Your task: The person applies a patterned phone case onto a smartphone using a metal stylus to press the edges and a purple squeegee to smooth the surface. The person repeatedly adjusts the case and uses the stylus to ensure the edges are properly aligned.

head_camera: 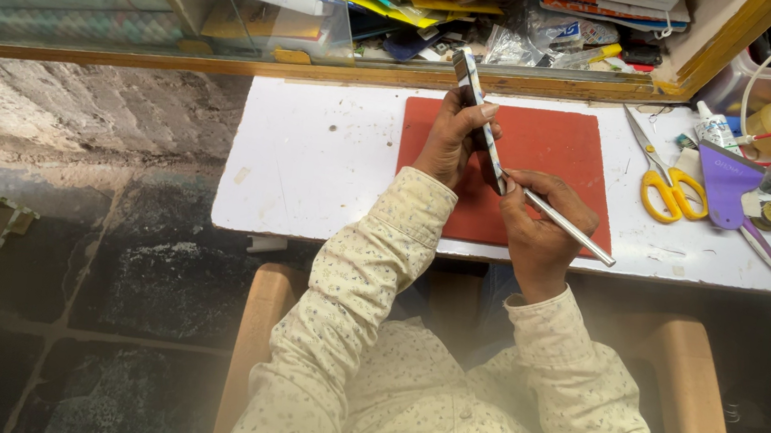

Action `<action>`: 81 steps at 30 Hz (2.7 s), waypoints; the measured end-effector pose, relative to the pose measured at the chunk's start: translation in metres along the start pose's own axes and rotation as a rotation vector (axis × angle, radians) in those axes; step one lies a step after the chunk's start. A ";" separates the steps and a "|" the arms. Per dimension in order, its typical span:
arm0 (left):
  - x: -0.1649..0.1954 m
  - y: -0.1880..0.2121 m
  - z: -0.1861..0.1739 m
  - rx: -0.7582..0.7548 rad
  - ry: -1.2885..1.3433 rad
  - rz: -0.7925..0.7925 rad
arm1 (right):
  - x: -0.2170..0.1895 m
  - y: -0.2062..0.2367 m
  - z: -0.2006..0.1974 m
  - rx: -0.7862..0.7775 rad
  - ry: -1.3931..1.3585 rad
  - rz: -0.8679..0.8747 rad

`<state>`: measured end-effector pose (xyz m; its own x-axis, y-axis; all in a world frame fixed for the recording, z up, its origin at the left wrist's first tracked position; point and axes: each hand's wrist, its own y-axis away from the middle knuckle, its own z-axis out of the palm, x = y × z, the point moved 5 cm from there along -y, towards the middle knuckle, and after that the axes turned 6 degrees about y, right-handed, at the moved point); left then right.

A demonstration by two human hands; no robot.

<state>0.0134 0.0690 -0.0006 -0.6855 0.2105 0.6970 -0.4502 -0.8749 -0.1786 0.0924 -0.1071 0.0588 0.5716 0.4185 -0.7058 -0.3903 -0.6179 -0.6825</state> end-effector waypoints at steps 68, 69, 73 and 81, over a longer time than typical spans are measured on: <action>0.085 0.052 -0.023 0.109 -0.723 0.446 | 0.012 -0.031 -0.008 -0.227 -0.018 -0.017; 0.088 0.054 -0.021 0.129 -0.744 0.453 | 0.013 -0.031 -0.009 -0.231 -0.015 -0.018; 0.101 0.070 -0.011 0.229 -1.012 0.511 | 0.013 -0.033 -0.010 -0.235 0.004 -0.025; 0.106 0.084 -0.018 -0.050 -0.880 0.444 | 0.037 -0.021 -0.007 -0.177 -0.171 0.168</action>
<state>-0.1075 0.0254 0.0453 -0.1372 -0.5501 0.8237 -0.2923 -0.7721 -0.5643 0.1268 -0.0836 0.0485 0.3741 0.3975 -0.8378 -0.3289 -0.7878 -0.5207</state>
